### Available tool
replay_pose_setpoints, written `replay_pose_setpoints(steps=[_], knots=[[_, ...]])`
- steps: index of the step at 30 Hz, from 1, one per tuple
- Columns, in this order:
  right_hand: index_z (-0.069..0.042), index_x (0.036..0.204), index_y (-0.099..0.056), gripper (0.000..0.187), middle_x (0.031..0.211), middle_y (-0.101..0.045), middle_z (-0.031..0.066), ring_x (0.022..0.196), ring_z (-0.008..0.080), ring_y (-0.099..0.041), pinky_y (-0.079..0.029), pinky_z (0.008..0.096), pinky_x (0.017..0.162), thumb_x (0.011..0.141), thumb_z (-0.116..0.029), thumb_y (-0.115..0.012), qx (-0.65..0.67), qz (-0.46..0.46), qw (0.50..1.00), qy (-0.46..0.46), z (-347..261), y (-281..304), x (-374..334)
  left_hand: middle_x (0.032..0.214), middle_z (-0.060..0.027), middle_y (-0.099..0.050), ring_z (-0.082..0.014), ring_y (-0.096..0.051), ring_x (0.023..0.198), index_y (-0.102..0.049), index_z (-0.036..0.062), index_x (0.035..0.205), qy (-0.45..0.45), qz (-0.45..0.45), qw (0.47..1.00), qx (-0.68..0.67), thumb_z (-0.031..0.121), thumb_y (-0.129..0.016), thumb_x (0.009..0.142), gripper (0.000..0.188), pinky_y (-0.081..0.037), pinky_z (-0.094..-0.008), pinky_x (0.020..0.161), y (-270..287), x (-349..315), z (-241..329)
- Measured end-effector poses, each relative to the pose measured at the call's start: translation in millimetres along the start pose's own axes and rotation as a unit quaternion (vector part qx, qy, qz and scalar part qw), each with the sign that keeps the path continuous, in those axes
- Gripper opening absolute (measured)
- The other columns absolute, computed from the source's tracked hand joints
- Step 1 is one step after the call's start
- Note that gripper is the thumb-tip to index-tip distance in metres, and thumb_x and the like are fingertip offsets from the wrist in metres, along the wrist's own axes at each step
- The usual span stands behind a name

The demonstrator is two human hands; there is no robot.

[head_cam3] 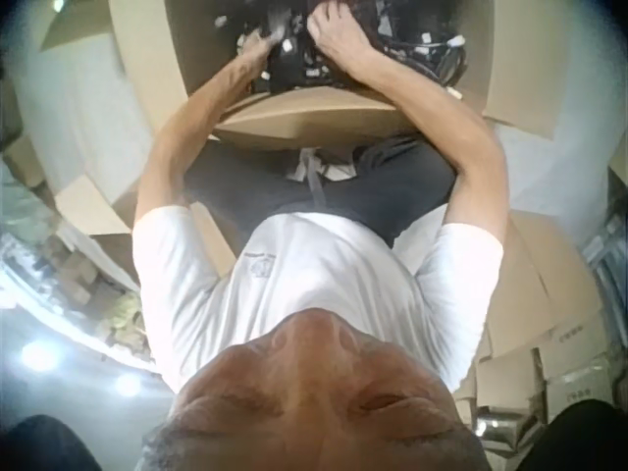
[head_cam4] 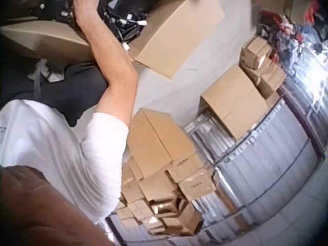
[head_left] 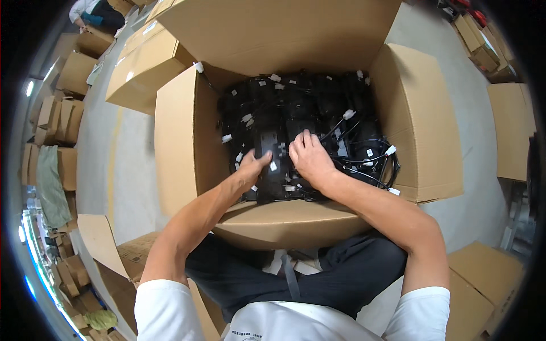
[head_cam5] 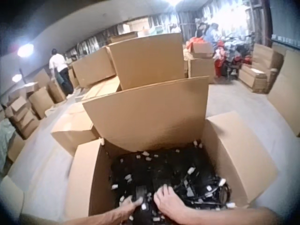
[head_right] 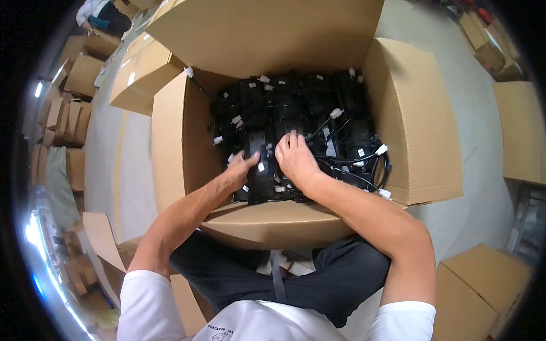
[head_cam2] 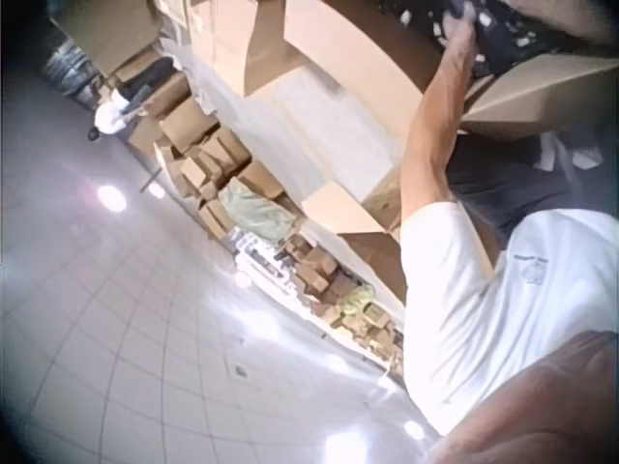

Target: The person sits on the floor and repeatedly picks up black electronic devices from a large cardboard box. They briefly inspect each device by turning it over in their hands before placing it into a second cardboard box beside them. The process continues with multiple units throughout the clip.

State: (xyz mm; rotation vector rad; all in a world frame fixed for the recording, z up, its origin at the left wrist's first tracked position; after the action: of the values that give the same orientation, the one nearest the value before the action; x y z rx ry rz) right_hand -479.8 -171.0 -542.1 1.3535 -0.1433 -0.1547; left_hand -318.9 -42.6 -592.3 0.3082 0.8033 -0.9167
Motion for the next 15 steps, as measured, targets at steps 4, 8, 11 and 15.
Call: replay_pose_setpoints(steps=[4,8,11,15], knots=[[0.004,0.135,-0.057,0.05,0.137,-0.054,0.0269,0.132,0.0434,-0.051,-0.045,0.045,0.106,0.092,-0.021,-0.062,0.004,-0.021,0.998,0.055,1,19,17,0.134,-0.0187,-0.06,-0.0279,-0.061,0.118,-0.04,-0.0029,0.147,-0.079,0.061,0.988,0.114,0.043,-0.068,0.098,0.073,-0.05,-0.0433,0.098,34,40,-17],[0.005,0.132,-0.056,0.057,0.135,-0.054,0.0267,0.13,0.043,-0.052,-0.046,0.0423,0.104,0.082,-0.017,-0.073,0.015,-0.029,0.997,0.073,20,16,6,0.132,-0.0261,-0.062,-0.0356,-0.06,0.122,-0.048,-0.0086,0.141,-0.039,0.115,0.954,0.273,0.054,-0.065,0.095,0.079,-0.048,-0.0451,0.101,2,41,-15],[0.002,0.122,-0.058,0.051,0.127,-0.056,0.0257,0.122,0.0401,-0.055,-0.048,0.0464,0.101,0.074,-0.007,-0.073,0.131,0.07,0.986,0.075,30,13,-3,0.132,-0.0307,-0.062,-0.0443,-0.059,0.126,-0.067,-0.0083,0.122,-0.013,0.041,0.931,0.363,0.05,-0.064,0.094,0.065,-0.048,-0.0495,0.105,-16,23,24],[-0.003,0.145,-0.045,0.11,0.146,-0.046,0.0291,0.135,0.0459,-0.046,-0.04,0.049,0.113,0.05,-0.018,-0.097,0.194,-0.034,0.977,0.086,-4,41,11,0.103,-0.0295,-0.071,-0.0423,-0.07,0.101,-0.076,-0.0042,0.092,-0.18,0.12,0.887,0.408,0.038,-0.07,0.083,0.044,-0.057,-0.0486,0.088,-2,-45,53]])
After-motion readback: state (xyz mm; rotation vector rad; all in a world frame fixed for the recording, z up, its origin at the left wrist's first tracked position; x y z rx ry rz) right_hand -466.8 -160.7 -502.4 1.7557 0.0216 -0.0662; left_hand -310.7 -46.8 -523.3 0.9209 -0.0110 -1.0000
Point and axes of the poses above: each hand's wrist, its own x-axis towards the middle knuckle, its own y-axis out of the back of the hand, z = x × y, the point moved 2 cm from there along x, towards the middle knuckle
